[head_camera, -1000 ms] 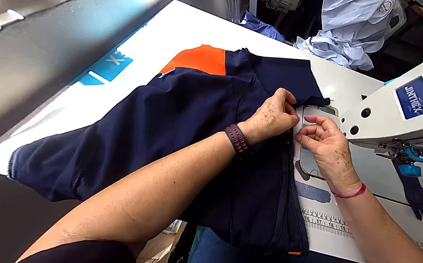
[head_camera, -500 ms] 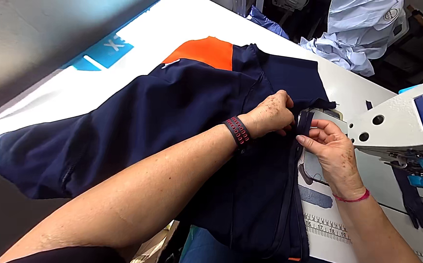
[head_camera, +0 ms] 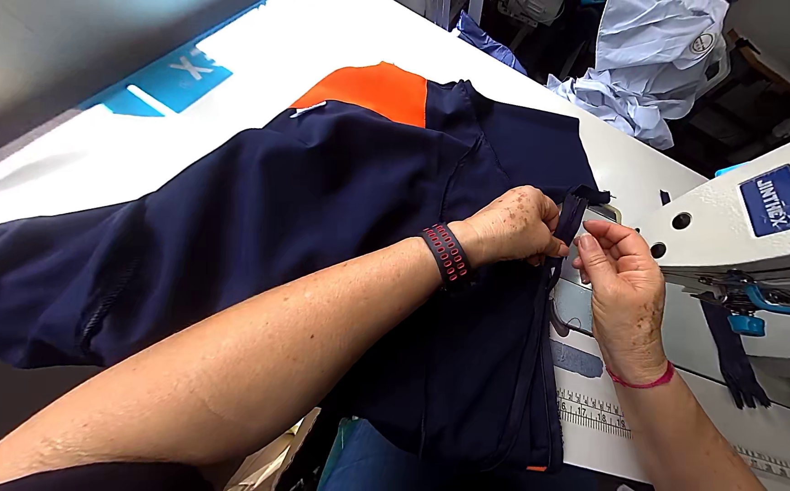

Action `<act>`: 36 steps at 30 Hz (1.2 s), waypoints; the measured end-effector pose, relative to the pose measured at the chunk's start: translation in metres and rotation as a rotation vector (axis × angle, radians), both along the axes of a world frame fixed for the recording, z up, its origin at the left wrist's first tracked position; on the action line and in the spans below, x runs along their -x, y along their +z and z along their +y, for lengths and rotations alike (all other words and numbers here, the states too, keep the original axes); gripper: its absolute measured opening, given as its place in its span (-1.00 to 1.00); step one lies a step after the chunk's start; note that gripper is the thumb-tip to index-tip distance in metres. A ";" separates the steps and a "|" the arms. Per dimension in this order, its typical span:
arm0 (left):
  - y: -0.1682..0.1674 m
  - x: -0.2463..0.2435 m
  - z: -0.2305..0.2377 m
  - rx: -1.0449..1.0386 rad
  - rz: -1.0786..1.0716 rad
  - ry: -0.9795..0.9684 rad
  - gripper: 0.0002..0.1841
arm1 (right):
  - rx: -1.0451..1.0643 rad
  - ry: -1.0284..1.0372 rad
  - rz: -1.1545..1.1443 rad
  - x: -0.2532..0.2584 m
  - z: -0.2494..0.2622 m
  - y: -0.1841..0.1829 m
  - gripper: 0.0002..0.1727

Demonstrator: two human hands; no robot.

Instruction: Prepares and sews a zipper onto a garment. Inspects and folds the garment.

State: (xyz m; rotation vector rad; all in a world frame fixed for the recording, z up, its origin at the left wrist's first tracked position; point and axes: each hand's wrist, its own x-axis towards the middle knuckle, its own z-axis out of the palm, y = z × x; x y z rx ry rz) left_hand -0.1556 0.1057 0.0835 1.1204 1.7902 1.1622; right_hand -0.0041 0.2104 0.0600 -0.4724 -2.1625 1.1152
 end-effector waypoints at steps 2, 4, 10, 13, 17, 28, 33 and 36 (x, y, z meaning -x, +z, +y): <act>0.002 -0.003 0.001 0.048 -0.042 0.025 -0.78 | -0.256 0.007 0.037 -0.007 0.001 -0.005 -0.83; 0.004 -0.004 0.001 0.098 -0.105 0.043 -0.81 | -0.505 0.034 0.024 -0.014 0.001 -0.009 -0.83; 0.000 -0.008 0.004 0.165 -0.260 0.112 -0.82 | -1.003 0.006 -0.101 -0.018 -0.009 -0.011 -0.75; -0.003 -0.008 0.006 0.178 -0.306 0.140 -0.86 | -1.117 0.017 -0.210 -0.017 -0.009 -0.004 -0.74; -0.004 -0.009 0.008 0.197 -0.293 0.147 -0.87 | -1.192 0.098 -0.400 -0.008 -0.013 0.008 -0.83; -0.003 -0.008 0.009 0.213 -0.024 0.118 -0.85 | -1.168 0.786 -0.201 -0.015 0.023 0.035 -0.75; -0.005 -0.008 0.012 0.196 0.064 0.118 -0.86 | -1.083 0.851 -0.196 -0.056 -0.006 0.026 -0.72; -0.005 -0.007 0.012 0.201 0.086 0.100 -0.84 | -0.990 0.745 -0.299 -0.078 -0.015 0.016 -0.72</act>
